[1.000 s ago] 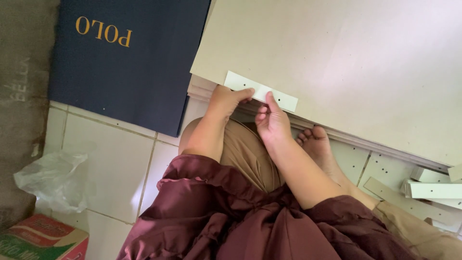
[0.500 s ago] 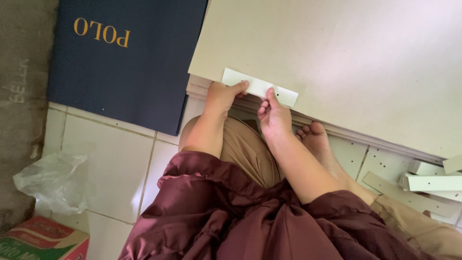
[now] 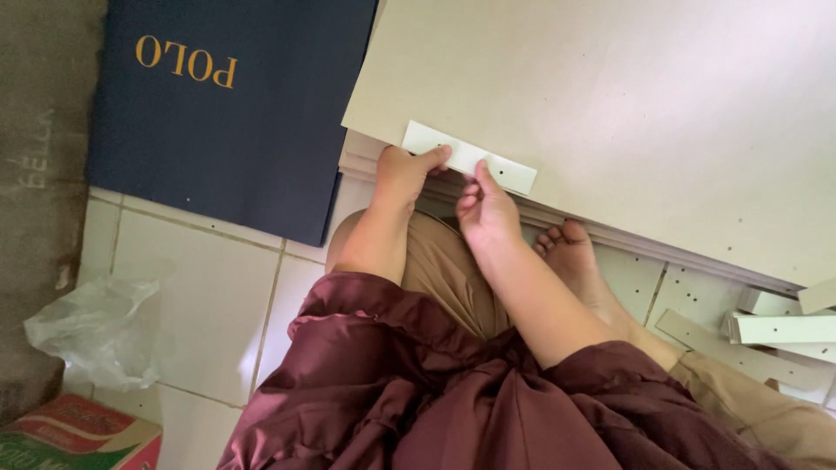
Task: The person applies white glue to several small wooden strips using a cotton swab and then positions the strips onto a larger board while sitting on a tiled floor.
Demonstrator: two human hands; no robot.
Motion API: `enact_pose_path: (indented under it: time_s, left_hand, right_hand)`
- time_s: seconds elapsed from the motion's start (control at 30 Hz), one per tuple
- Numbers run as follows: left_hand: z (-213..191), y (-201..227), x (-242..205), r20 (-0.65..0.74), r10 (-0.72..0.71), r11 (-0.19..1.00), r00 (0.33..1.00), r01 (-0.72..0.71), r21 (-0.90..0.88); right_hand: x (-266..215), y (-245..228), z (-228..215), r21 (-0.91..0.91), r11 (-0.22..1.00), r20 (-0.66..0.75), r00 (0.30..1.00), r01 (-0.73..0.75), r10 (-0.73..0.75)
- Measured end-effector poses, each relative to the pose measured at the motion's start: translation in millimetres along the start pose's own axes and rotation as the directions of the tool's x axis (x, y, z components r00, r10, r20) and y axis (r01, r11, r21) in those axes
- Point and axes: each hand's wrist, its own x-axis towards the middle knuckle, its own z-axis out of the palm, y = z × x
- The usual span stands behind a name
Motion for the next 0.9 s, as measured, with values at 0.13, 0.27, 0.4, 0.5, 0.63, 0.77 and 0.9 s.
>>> enact_pose_path:
  time_s: [0.13, 0.27, 0.4, 0.5, 0.63, 0.77, 0.9]
  left_hand:
    - [4.9, 0.1, -2.4, -0.005, 0.015, 1.000, 1.000, -0.015, -0.009]
    - [2.6, -0.3, -10.0, 0.043, 0.018, 0.999, 0.999, -0.017, -0.035]
    - [3.8, -2.9, -3.8, 0.040, 0.029, 0.997, 0.999, -0.027, -0.068]
    - [-2.6, 19.5, -14.3, 0.011, -0.107, 0.990, 0.994, 0.108, -0.086]
    - [-1.3, -14.3, 25.2, 0.155, -0.161, 0.848, 0.975, 0.217, -0.484]
    - [-1.3, -15.9, 26.5, 0.385, -0.129, 0.685, 0.914, 0.362, -0.632]
    - [7.3, -30.9, 43.4, 0.531, -0.089, 0.718, 0.843, 0.424, -0.552]
  right_hand:
    - [15.7, -7.4, -10.5, 0.022, 1.000, 0.018, 1.000, 0.000, 0.000]
    - [1.1, -13.0, -2.5, 0.088, 0.995, -0.027, 0.999, -0.041, 0.043]
    - [19.9, -14.5, -3.9, 0.122, 0.992, -0.023, 0.999, -0.044, 0.047]
    - [10.6, -20.1, 4.5, 0.104, 0.994, -0.044, 0.998, -0.029, 0.034]
    - [-30.0, -21.0, 4.7, 0.001, 0.997, -0.033, 0.996, -0.078, 0.078]
    - [-49.4, -15.5, -7.8, -0.637, 0.709, 0.309, 0.943, 0.302, -0.125]
    - [-29.1, -36.1, -1.0, -0.185, -0.495, 0.928, -0.014, 0.849, -0.372]
